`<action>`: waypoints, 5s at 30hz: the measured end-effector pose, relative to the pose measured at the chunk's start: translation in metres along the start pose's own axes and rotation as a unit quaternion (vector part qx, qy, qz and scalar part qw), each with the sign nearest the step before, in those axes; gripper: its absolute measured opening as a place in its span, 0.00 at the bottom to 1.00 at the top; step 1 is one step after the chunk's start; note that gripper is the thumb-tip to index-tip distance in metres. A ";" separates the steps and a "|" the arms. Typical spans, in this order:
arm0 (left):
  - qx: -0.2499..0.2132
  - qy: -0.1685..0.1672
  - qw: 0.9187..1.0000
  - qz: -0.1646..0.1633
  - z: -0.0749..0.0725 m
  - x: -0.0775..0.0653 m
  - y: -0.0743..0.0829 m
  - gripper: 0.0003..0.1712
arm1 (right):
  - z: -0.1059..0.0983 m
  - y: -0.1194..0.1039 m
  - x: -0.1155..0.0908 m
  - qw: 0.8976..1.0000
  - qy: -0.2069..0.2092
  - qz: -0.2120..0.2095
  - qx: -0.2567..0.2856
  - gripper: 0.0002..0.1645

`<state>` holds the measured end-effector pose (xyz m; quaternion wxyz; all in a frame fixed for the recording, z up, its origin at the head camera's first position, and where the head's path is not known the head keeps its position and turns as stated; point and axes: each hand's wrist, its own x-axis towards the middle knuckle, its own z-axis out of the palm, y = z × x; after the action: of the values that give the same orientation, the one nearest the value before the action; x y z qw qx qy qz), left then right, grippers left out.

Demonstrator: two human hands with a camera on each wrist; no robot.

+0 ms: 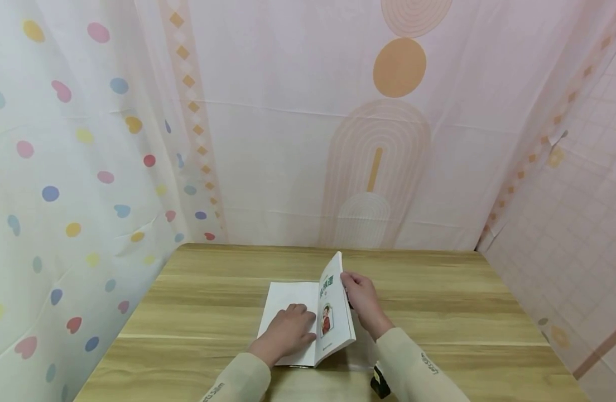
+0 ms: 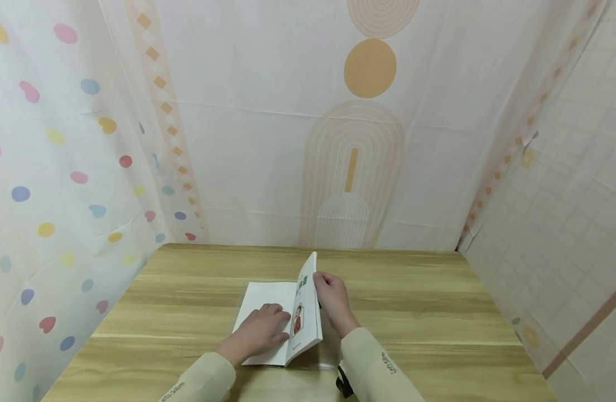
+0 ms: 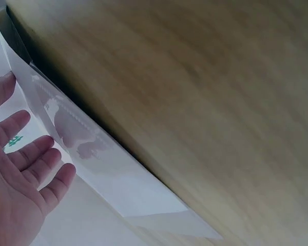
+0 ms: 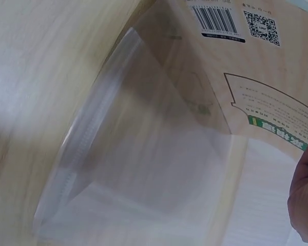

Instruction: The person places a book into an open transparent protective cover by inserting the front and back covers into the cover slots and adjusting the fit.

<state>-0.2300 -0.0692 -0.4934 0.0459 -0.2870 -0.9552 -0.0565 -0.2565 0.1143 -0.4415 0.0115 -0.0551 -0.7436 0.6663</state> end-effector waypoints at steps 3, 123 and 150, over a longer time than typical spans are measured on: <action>-0.004 -0.001 1.000 0.002 -0.001 -0.001 0.000 0.23 | 0.002 -0.001 0.000 1.000 -0.016 -0.005 0.007 0.25; -0.230 -0.042 0.970 -0.061 -0.032 0.007 -0.015 0.41 | 0.009 0.039 -0.008 0.996 -0.052 0.034 -0.066 0.23; -0.229 -0.071 0.970 -0.037 -0.018 0.001 -0.031 0.42 | 0.011 0.045 -0.009 0.957 -0.025 -0.093 -0.275 0.15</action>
<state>-0.2466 -0.0965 -0.4783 -0.0910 -0.2574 -0.9277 -0.2546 -0.2459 0.1079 -0.4873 0.0391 0.0297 -0.8999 0.4333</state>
